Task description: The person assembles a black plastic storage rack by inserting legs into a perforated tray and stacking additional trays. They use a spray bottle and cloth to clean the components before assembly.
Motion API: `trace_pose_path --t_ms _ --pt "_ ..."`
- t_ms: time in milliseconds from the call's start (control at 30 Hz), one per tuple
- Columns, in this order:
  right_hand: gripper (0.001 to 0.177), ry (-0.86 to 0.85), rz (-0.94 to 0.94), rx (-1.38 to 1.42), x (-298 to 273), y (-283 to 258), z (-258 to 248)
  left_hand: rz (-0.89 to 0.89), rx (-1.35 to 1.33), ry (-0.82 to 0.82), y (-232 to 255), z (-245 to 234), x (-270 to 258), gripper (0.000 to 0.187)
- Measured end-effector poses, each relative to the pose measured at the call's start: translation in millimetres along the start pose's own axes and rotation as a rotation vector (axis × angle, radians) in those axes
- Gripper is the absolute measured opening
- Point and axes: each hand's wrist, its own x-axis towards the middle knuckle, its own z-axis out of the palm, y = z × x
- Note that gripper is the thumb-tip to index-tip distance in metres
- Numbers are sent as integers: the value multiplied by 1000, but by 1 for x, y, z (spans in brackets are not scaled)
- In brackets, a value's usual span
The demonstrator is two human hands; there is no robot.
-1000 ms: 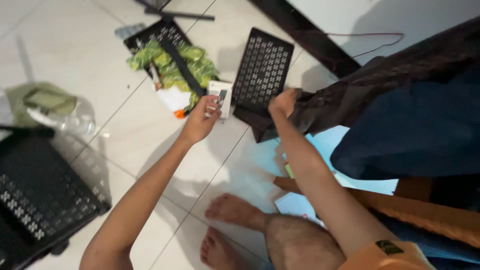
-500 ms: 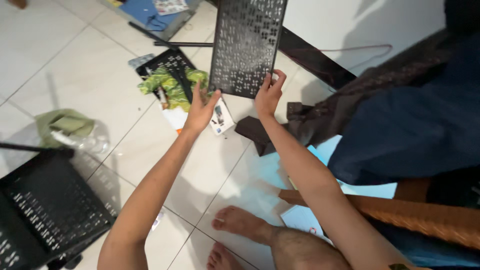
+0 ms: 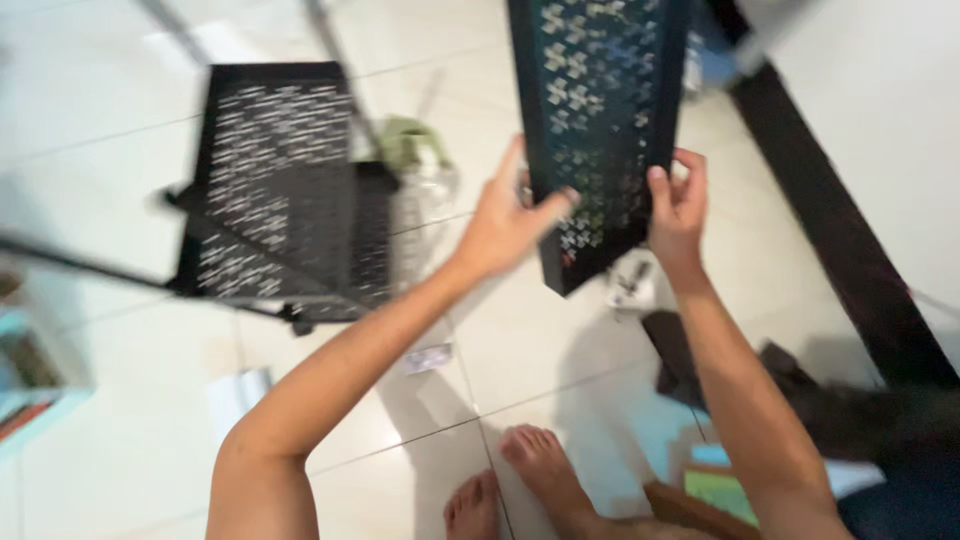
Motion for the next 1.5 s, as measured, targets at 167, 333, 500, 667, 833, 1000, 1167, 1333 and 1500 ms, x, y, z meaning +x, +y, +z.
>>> trace_pose_path --t_ms 167,333,500,667,833,1000,1167,1333,1500 --pt "42 -101 -611 -270 -1 -120 60 118 28 216 78 -16 -67 62" --pt "77 -571 -884 -289 -25 -210 118 128 54 329 108 -33 -103 58" --pt "51 -550 -744 -347 -47 -226 142 217 521 300 113 -57 -117 66" --pt "39 -306 -770 -249 -37 -206 146 730 1183 520 122 -85 -118 57" --pt "22 -252 -664 -212 -14 -166 132 519 664 810 111 -102 -111 59" --pt "24 -188 -514 -295 -4 -138 137 315 175 608 80 -120 -101 59" --pt "25 -139 -334 -225 0 -122 132 253 202 570 63 -161 -106 66" --pt "34 -88 -510 -216 12 -105 113 271 118 502 78 -222 -117 70" --pt "36 -77 -908 -211 61 -126 133 264 133 623 91 -238 -114 67"
